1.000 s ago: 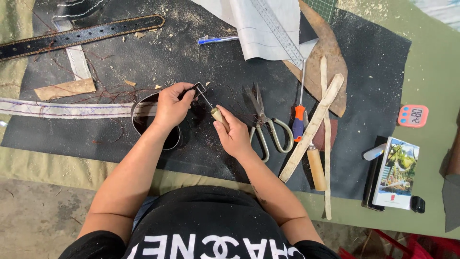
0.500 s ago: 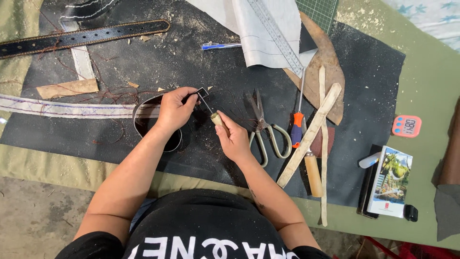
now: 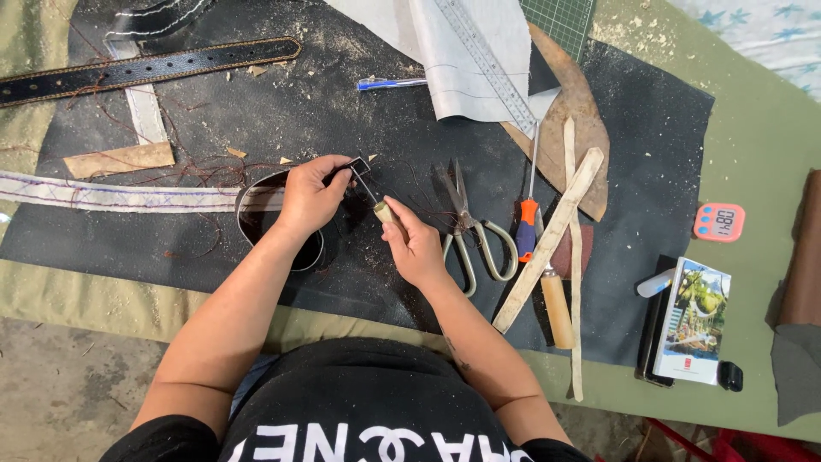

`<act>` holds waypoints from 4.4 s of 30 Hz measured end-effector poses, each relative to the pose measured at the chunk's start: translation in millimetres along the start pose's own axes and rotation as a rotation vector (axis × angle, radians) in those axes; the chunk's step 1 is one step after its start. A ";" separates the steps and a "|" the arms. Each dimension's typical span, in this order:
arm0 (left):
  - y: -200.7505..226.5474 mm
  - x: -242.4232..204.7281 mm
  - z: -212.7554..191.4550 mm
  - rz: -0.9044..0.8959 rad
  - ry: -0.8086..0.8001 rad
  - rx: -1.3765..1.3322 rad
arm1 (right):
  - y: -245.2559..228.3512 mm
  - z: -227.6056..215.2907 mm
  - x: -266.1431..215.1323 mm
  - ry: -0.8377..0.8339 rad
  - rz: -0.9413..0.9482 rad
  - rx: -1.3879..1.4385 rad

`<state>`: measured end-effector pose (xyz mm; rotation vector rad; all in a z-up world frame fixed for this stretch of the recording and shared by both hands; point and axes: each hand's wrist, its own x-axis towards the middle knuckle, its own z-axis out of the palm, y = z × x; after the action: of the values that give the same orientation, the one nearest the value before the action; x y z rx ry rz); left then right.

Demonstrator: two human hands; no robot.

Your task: Using a hand awl to pierce and clear holes in a leather strap for assembly.

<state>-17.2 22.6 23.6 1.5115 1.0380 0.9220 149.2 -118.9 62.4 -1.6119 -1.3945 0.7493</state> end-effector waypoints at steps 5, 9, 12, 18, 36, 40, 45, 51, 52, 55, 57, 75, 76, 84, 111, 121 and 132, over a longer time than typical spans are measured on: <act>1.1 -0.5 2.3 -0.012 0.009 0.030 | 2.6 0.5 -0.2 0.005 -0.005 0.001; 6.9 -2.6 1.8 0.000 0.008 0.057 | 2.7 -0.1 1.0 0.003 -0.008 0.001; 3.2 -0.8 1.1 0.063 0.032 0.140 | 0.6 -1.1 1.6 -0.001 -0.001 0.004; -6.0 -1.2 1.7 0.081 0.047 0.152 | -2.1 -1.1 1.4 -0.022 -0.026 -0.006; -2.7 -2.3 1.4 0.011 0.066 0.135 | -3.5 3.4 0.0 0.035 -0.099 -0.072; 1.3 -3.7 1.9 0.064 0.089 0.232 | -16.0 -2.5 6.4 -0.015 -0.134 -0.346; -7.7 -7.5 2.2 0.115 0.113 0.317 | -53.2 -13.7 20.6 -0.186 -0.233 -0.719; -25.8 -3.6 2.1 0.156 0.148 0.337 | -72.3 -10.0 37.3 -0.365 -0.254 -0.919; -28.0 -3.2 2.4 0.160 0.161 0.317 | -77.5 -11.6 40.0 -0.385 -0.194 -0.855; -26.1 -5.6 1.3 0.160 0.179 0.282 | -73.1 -11.9 36.8 -0.377 -0.097 -0.702; -23.3 -7.0 1.4 0.163 0.188 0.268 | -57.3 -8.2 32.7 -0.346 -0.067 -0.615; -4.4 -8.4 4.6 0.129 0.128 0.144 | -21.8 -2.9 18.6 -0.104 -0.024 -0.242; -1.1 -7.9 5.6 0.091 0.142 0.079 | -22.4 -3.1 19.2 -0.084 -0.043 -0.211; -25.8 -4.3 9.9 -0.047 0.190 -0.120 | -28.8 -1.6 24.0 -0.047 -0.079 -0.145; -25.6 -7.9 9.1 -0.011 0.123 0.170 | -86.5 -36.3 49.0 -0.369 -0.140 -0.744; -13.4 -6.0 8.9 0.007 0.126 0.020 | -69.7 -39.5 45.6 -0.380 -0.040 -0.563; 42.0 -44.4 37.8 -0.196 0.100 -0.472 | -65.5 -61.2 -17.0 -0.148 -0.009 -0.199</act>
<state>9.5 -35.1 57.0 0.9645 0.9374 1.0241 168.2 -147.9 146.7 -1.7299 -1.6246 0.7565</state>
